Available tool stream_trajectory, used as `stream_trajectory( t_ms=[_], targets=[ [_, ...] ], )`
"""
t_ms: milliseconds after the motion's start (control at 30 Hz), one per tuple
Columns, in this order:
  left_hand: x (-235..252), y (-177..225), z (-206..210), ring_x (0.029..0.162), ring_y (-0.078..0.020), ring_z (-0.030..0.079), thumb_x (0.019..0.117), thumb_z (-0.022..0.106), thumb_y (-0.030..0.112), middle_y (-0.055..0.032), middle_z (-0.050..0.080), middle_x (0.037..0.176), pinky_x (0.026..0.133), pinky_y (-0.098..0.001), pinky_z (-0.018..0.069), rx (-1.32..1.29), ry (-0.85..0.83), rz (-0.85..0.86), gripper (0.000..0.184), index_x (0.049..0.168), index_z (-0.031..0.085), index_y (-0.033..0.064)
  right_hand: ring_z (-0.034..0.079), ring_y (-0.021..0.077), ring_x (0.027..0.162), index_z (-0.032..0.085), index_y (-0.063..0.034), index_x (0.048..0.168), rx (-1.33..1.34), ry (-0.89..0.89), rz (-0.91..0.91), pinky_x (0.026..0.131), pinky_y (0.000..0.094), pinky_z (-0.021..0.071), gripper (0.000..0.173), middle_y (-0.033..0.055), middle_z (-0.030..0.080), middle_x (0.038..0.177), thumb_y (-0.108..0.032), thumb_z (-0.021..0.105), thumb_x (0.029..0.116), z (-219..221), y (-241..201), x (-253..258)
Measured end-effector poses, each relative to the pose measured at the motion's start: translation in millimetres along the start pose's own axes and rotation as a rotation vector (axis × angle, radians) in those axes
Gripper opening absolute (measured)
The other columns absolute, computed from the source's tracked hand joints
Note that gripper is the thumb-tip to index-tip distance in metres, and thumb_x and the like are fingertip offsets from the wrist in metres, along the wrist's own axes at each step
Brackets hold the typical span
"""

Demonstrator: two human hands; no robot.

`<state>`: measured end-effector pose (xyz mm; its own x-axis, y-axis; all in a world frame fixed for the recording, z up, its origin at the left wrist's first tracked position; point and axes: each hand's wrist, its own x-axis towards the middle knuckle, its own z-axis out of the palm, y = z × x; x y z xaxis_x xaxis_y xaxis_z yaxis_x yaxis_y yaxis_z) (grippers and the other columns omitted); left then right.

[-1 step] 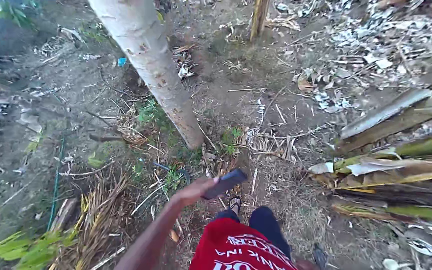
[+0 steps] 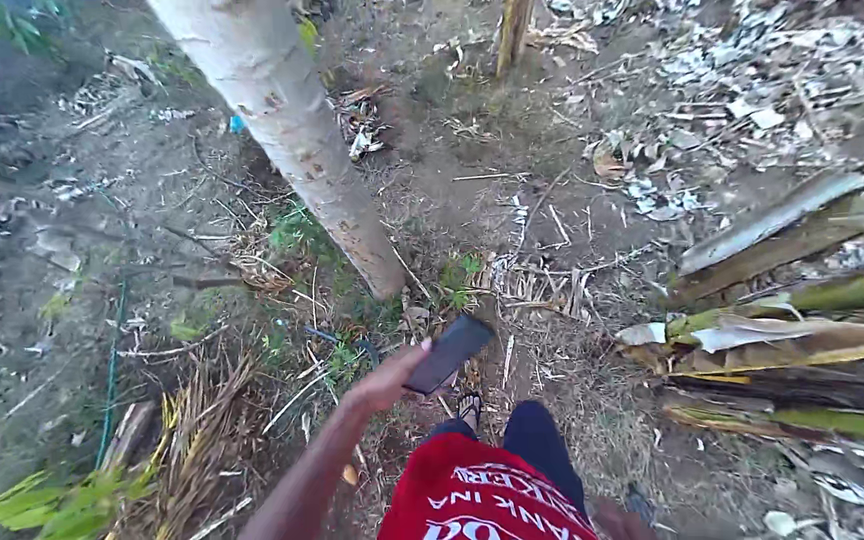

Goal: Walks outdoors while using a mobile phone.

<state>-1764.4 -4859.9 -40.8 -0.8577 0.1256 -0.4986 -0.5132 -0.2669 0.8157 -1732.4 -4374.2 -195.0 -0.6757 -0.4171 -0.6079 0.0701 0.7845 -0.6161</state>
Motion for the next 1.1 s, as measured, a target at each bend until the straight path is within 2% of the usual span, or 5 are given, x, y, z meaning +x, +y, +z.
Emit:
stream_trajectory(
  t_ms=[167,400,567,733,1100],
  targets=[
    [112.2,76.0,35.2,0.104,-0.0367,0.069,0.0973,0.025,0.075,-0.0213,0.065,0.126,0.081,-0.0502,0.0609,-0.746,-0.082,0.239,0.078,0.138,0.053,0.0141,0.066,0.0422,0.118,0.065,-0.0008,0.135,-0.017,0.084,0.089,0.107,0.0635,0.0474,0.043,0.0255,0.069,0.126,-0.028,0.062,0.1026,-94.1,17.9,148.8],
    [272.7,170.7,34.9,0.107,-0.0372,0.069,0.0967,0.03,0.075,-0.0211,0.065,0.128,0.086,-0.0514,0.0602,-0.816,-0.057,0.422,0.076,0.137,0.055,0.0155,0.07,0.0392,0.112,0.069,-0.0055,0.133,-0.142,0.125,-0.266,0.102,0.0634,0.0512,0.039,0.0204,0.072,0.121,-0.029,0.062,0.1025,-246.0,-63.2,338.5],
    [365.3,249.3,37.9,0.108,-0.04,0.068,0.0972,0.027,0.075,-0.023,0.064,0.129,0.084,-0.0536,0.0601,-0.884,0.004,0.446,0.077,0.138,0.052,0.0151,0.072,0.0325,0.104,0.071,-0.0093,0.13,-0.15,0.29,-0.566,0.093,0.0606,0.0565,0.035,0.0137,0.073,0.119,-0.028,0.06,0.1027,-380.2,-203.1,443.9],
    [428.7,308.1,24.6,0.108,-0.0378,0.069,0.1012,0.017,0.07,-0.0209,0.065,0.128,0.085,-0.0521,0.0606,-0.872,0.071,0.513,0.074,0.138,0.052,0.0162,0.07,0.0202,0.111,0.064,-0.0037,0.135,0.111,0.258,-0.867,0.097,0.0402,0.0601,0.04,0.0105,0.071,0.125,-0.029,0.054,0.1055,-482.0,-366.8,517.7],
    [609.8,371.6,-100.6,0.115,-0.0347,0.065,0.1018,0.019,0.069,-0.0194,0.062,0.133,0.093,-0.0539,0.0568,-0.871,0.125,0.528,0.077,0.145,0.049,0.012,0.07,0.0261,0.11,0.042,-0.0061,0.154,0.421,-0.202,-1.02,0.095,0.0425,0.0596,0.06,0.0137,0.069,0.127,-0.036,0.055,0.1044,-517.2,-590.4,752.3]
  ],
)
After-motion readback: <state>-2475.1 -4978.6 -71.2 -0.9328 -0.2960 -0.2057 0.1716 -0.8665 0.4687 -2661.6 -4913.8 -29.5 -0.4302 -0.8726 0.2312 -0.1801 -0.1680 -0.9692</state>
